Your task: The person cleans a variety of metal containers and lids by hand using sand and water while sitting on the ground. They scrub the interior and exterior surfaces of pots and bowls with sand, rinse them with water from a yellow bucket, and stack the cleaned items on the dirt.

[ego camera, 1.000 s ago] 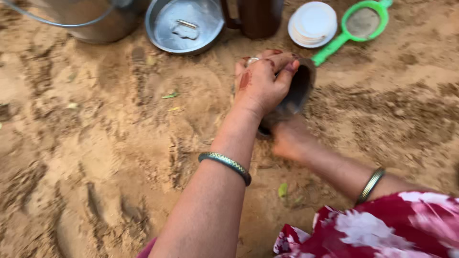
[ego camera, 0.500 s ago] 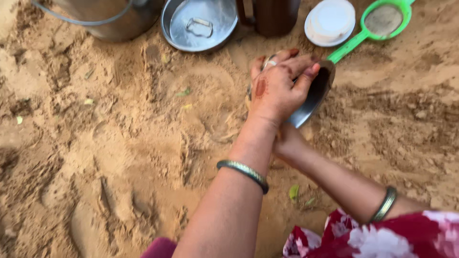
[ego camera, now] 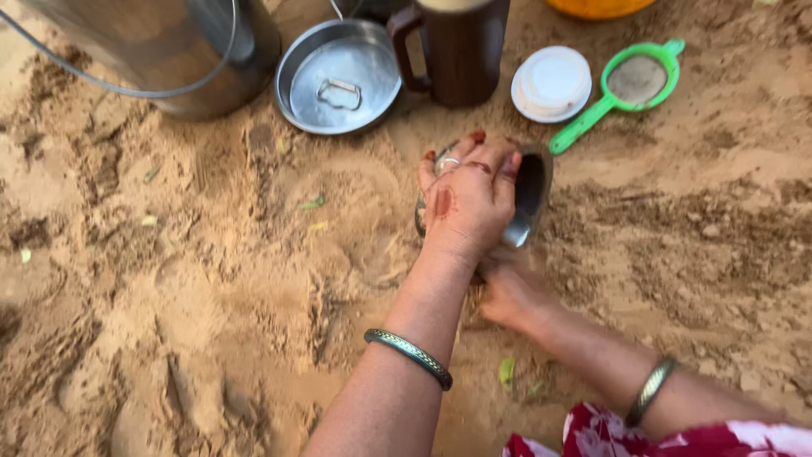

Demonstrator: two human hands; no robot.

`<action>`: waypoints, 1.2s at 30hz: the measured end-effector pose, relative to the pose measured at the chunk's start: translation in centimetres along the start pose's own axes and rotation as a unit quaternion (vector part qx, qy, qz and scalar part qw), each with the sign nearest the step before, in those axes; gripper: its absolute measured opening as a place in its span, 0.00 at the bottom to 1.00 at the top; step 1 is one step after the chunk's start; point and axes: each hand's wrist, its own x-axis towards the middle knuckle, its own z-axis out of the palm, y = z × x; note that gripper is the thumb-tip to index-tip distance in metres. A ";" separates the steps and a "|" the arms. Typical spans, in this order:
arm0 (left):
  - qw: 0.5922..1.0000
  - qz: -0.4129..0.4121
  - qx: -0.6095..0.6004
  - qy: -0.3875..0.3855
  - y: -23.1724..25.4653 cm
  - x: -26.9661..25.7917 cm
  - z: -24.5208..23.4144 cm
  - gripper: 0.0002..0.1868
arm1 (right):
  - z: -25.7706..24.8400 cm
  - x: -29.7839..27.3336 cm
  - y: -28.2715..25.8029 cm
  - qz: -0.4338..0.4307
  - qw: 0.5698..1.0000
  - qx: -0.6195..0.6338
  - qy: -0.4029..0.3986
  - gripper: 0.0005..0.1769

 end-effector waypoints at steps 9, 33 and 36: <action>0.992 0.062 -0.105 0.022 -1.1 -0.3 -0.8 0.16 | 2.2 0.5 -1.0 0.090 0.981 -0.172 0.008 0.37; 0.990 0.076 -0.106 0.056 -2.2 -0.5 0.1 0.16 | -1.9 0.6 -3.0 0.061 0.897 -0.428 -0.089 0.51; 0.990 0.068 -0.108 0.063 -2.3 -0.6 0.3 0.17 | -2.2 -0.1 -3.4 0.102 0.924 -0.329 -0.168 0.49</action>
